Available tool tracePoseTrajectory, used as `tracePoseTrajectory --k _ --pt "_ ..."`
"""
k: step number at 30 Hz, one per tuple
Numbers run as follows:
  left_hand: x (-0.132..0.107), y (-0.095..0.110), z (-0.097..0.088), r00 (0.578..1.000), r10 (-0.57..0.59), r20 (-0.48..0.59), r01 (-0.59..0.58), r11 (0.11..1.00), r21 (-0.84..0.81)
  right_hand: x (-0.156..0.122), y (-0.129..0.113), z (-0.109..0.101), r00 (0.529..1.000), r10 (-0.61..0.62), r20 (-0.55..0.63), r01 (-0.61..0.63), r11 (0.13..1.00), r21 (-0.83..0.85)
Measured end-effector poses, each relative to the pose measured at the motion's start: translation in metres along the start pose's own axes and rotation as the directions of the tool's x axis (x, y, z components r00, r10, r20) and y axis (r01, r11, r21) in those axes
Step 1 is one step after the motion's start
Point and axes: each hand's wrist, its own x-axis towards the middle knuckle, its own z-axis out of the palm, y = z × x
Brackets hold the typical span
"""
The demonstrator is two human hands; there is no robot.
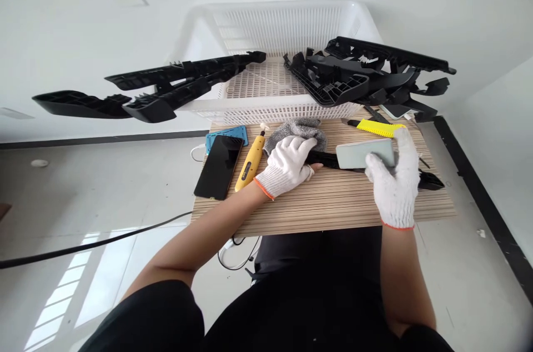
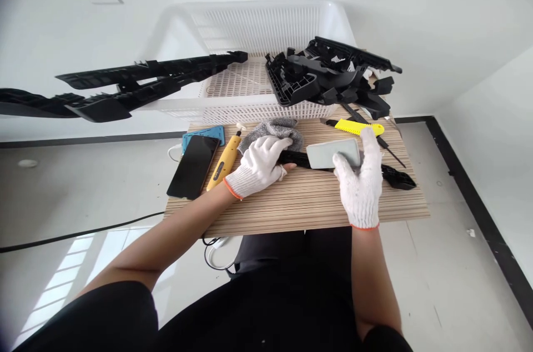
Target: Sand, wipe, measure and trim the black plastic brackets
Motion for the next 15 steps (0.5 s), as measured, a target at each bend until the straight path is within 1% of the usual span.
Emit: tracePoseTrajectory --k 2,3,5,8,11,12,13,15 --pt "-0.001 0.001 0.002 1.000 0.007 0.000 -0.007 1.000 0.008 0.006 -0.010 0.005 0.997 0.069 -0.032 -0.067 0.997 0.050" --pt "-0.001 0.000 0.003 1.000 0.016 -0.009 -0.016 1.000 -0.001 0.008 -0.013 0.006 0.995 0.085 -0.043 -0.082 0.994 0.074" --pt "-0.002 -0.001 0.004 0.998 0.031 -0.045 -0.033 0.999 -0.041 0.008 -0.015 0.003 0.995 0.093 -0.027 -0.090 0.992 0.085" --pt "-0.002 -0.004 0.004 0.995 0.035 -0.094 -0.045 0.992 -0.115 0.006 -0.013 -0.008 0.987 0.162 -0.023 -0.162 0.987 0.009" --pt "-0.003 -0.005 0.002 0.995 0.016 -0.100 -0.033 0.985 -0.172 0.008 -0.012 -0.019 0.976 0.216 -0.035 -0.218 0.973 -0.069" --pt "-0.002 -0.005 0.001 0.995 0.010 -0.099 -0.028 0.982 -0.186 0.011 -0.014 -0.022 0.976 0.215 -0.022 -0.216 0.973 -0.082" --pt "-0.002 -0.005 0.000 0.995 0.005 -0.100 -0.024 0.980 -0.197 0.015 -0.016 -0.024 0.977 0.214 0.017 -0.211 0.972 -0.105" --pt "-0.001 -0.004 0.000 0.995 -0.003 -0.104 -0.020 0.977 -0.212 0.028 -0.023 -0.028 0.961 0.222 0.164 -0.185 0.959 -0.215"
